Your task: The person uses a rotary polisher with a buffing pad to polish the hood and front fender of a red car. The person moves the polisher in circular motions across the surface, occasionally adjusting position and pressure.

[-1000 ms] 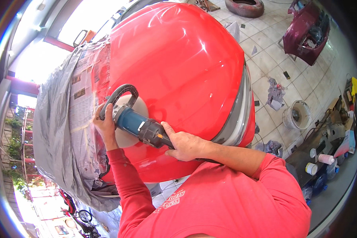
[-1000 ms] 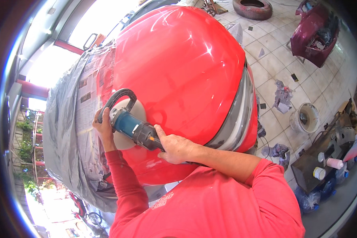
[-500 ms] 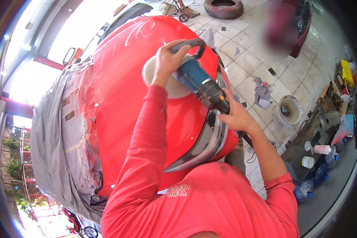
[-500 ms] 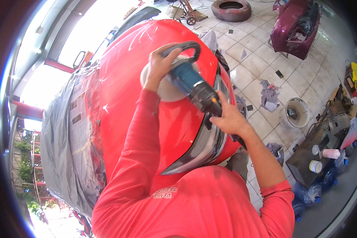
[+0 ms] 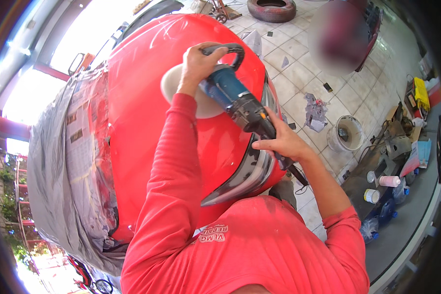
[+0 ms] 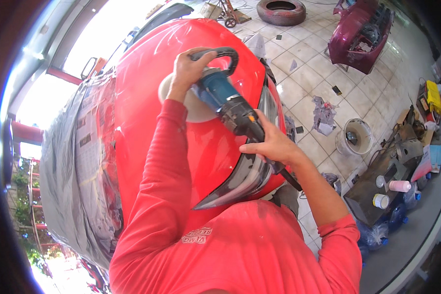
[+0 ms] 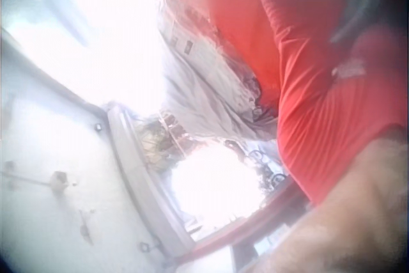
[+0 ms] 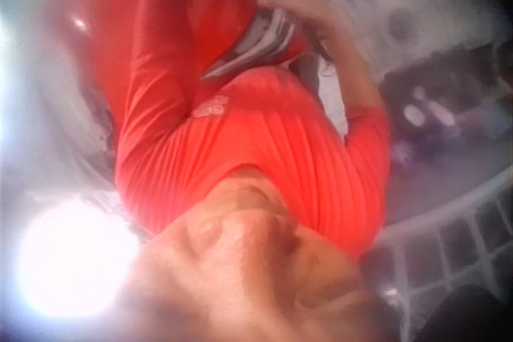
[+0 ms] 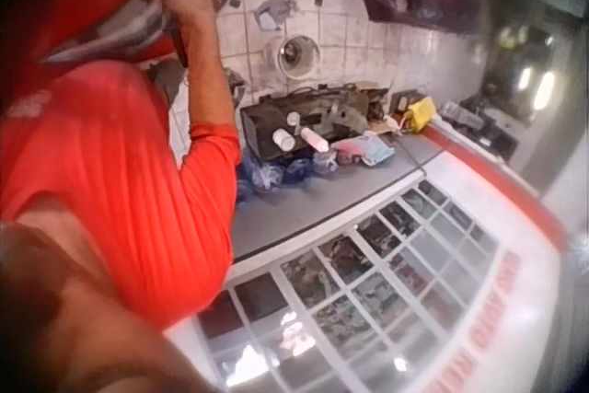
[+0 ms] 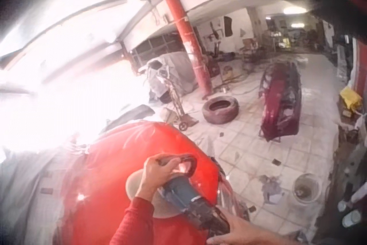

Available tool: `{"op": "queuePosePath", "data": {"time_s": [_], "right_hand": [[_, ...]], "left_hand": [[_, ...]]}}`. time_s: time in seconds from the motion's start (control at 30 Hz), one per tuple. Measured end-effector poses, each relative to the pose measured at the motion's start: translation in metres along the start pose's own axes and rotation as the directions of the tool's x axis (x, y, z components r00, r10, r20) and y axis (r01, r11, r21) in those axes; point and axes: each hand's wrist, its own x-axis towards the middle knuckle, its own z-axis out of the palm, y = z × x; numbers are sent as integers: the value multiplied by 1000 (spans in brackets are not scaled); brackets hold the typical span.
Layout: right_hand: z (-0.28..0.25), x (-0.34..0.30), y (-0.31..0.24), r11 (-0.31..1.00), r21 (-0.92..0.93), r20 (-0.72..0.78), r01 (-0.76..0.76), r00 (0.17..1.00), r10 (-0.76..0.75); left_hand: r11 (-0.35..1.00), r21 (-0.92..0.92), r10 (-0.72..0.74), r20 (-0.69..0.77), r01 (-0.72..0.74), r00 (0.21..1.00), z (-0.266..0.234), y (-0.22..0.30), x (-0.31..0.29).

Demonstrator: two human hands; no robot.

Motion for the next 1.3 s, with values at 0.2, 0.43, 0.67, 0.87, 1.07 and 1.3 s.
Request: {"op": "queuePosePath", "data": {"time_s": [0.2, 0.43, 0.67, 0.87, 1.07, 1.3], "right_hand": [[90, 4, 6, 996, -38, 235, -87, 968, 93], [128, 20, 15, 903, -404, 285, 144, 958, -26], [80, 3, 9, 906, -417, 128, 70, 992, -18], [3, -23, 8, 978, -207, -104, -19, 995, -3], [-48, -16, -7, 970, -226, -229, -86, 973, 33], [-58, 10, 11, 927, -371, -256, -52, 965, -48]], "left_hand": [[962, 249, -67, -188, 113, 980, -124, -5, -106], [950, 173, -170, -413, 260, 895, -182, -3, -176], [995, 3, -91, -308, 97, 947, -117, -6, -128], [997, -73, 11, -115, -20, 993, -7, 6, -38], [991, 40, 126, -63, -124, 990, 82, -2, 31], [999, 23, 43, -129, -40, 991, 60, 1, 15]]}}
